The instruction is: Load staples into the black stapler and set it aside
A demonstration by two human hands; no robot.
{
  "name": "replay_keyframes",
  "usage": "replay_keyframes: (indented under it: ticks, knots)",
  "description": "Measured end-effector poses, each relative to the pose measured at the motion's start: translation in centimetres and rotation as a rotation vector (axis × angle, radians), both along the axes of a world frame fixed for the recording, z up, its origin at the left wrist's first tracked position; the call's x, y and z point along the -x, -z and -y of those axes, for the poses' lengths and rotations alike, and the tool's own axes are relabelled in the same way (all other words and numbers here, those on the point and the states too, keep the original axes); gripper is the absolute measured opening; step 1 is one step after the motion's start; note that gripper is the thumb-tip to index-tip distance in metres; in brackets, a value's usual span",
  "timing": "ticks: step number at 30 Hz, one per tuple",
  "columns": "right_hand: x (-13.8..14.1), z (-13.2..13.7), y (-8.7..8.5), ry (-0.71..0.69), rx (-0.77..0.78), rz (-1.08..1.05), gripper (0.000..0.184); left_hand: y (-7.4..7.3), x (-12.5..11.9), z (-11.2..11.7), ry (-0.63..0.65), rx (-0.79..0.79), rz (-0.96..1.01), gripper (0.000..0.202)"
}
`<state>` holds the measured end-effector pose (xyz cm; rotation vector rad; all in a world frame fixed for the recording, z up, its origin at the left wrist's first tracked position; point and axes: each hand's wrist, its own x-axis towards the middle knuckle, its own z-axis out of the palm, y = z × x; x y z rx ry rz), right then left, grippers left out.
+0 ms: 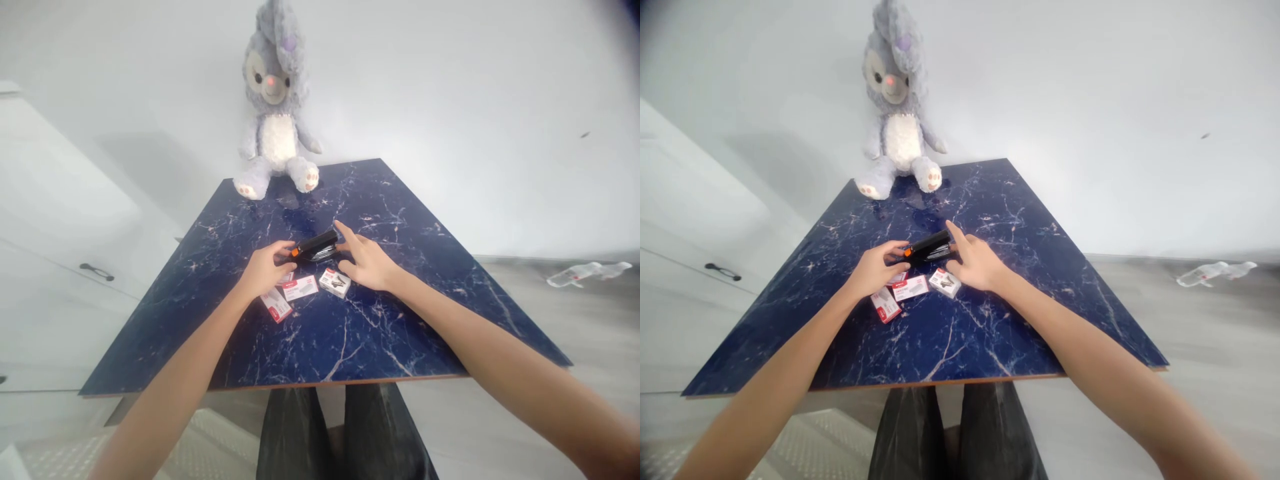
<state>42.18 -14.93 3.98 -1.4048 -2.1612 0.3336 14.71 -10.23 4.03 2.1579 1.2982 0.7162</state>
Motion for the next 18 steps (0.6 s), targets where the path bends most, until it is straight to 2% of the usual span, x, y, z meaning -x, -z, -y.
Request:
replay_keyframes:
  ticks: [5,8,12,15,18]
  knots:
    - [0.1,0.0,0.5,-0.031,0.027,-0.044,0.093,-0.2,0.0,0.1,0.035,-0.018,-0.007,0.047]
    - [0.1,0.1,0.7,-0.091,0.075,-0.056,0.105,-0.5,-0.3,0.5,0.037,-0.012,-0.047,0.053]
    - [-0.4,0.3,0.8,-0.157,0.143,-0.017,0.117,-1.0,-0.7,1.3,0.156,0.050,-0.104,0.052]
    - [-0.7,0.2,0.5,-0.172,0.113,-0.006,0.109,-1.3,-1.0,1.8,0.284,0.070,-0.099,0.040]
    - [-0.8,0.1,0.0,-0.169,0.007,0.009,0.087,-2.0,-1.0,2.2,0.391,0.117,-0.108,0.037]
